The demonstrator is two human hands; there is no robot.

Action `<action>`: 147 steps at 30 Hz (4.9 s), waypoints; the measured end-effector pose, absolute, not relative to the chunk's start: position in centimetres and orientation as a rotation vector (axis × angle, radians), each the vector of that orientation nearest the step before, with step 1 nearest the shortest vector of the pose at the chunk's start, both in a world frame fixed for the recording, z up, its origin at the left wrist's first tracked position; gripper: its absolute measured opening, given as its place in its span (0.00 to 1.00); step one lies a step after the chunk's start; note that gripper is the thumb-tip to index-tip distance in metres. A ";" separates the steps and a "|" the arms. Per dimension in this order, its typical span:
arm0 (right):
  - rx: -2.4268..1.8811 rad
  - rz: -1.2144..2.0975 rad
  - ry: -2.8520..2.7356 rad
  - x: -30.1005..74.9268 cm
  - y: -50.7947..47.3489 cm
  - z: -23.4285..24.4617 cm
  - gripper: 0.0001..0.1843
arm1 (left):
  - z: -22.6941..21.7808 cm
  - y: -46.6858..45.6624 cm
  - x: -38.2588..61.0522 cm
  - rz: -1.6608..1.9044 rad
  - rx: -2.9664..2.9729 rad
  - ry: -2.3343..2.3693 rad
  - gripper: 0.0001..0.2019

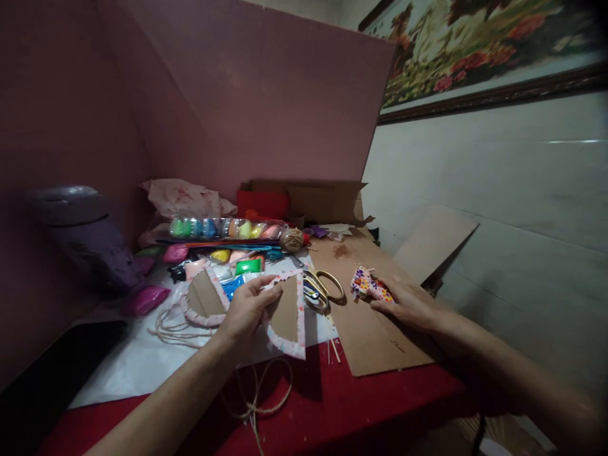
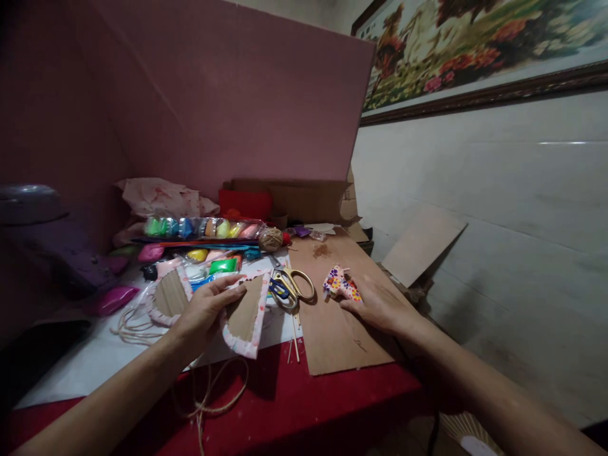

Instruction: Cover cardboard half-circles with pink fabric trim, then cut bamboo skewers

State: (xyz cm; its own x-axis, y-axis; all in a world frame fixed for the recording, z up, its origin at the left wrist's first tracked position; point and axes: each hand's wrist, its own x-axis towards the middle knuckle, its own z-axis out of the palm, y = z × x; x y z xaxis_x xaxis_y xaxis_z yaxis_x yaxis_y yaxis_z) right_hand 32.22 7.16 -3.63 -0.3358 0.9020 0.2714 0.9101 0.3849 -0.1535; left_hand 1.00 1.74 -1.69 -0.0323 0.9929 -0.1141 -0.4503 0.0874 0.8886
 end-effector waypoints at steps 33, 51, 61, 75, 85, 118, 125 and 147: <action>-1.044 0.654 -2.059 24.6 -1.8 -0.4 0.08 | -0.5 -0.4 2.0 1.235 0.973 0.862 0.14; -1.078 1.315 -1.478 23.6 -1.9 -1.5 0.17 | -0.9 -0.2 1.9 1.220 1.010 0.851 0.13; -1.142 1.274 -1.458 23.4 -2.0 -1.5 0.15 | -0.9 -0.2 1.8 1.228 0.992 0.854 0.13; -1.073 1.364 -1.448 23.3 -2.1 -1.8 0.14 | -1.1 -0.2 1.8 1.224 1.010 0.855 0.12; -1.129 1.321 -1.423 23.2 -2.2 -1.7 0.16 | -1.1 -0.2 1.8 1.230 1.014 0.872 0.13; -1.137 1.179 -1.454 22.9 -2.8 -1.2 0.13 | -0.2 -0.4 2.0 1.189 0.865 0.836 0.10; -1.169 1.180 -1.463 23.0 -2.8 -1.4 0.14 | 0.3 -0.5 2.0 1.194 0.803 0.867 0.09; -1.165 1.162 -1.482 22.7 -3.0 -0.9 0.16 | 0.4 -0.5 2.0 1.199 0.811 0.889 0.10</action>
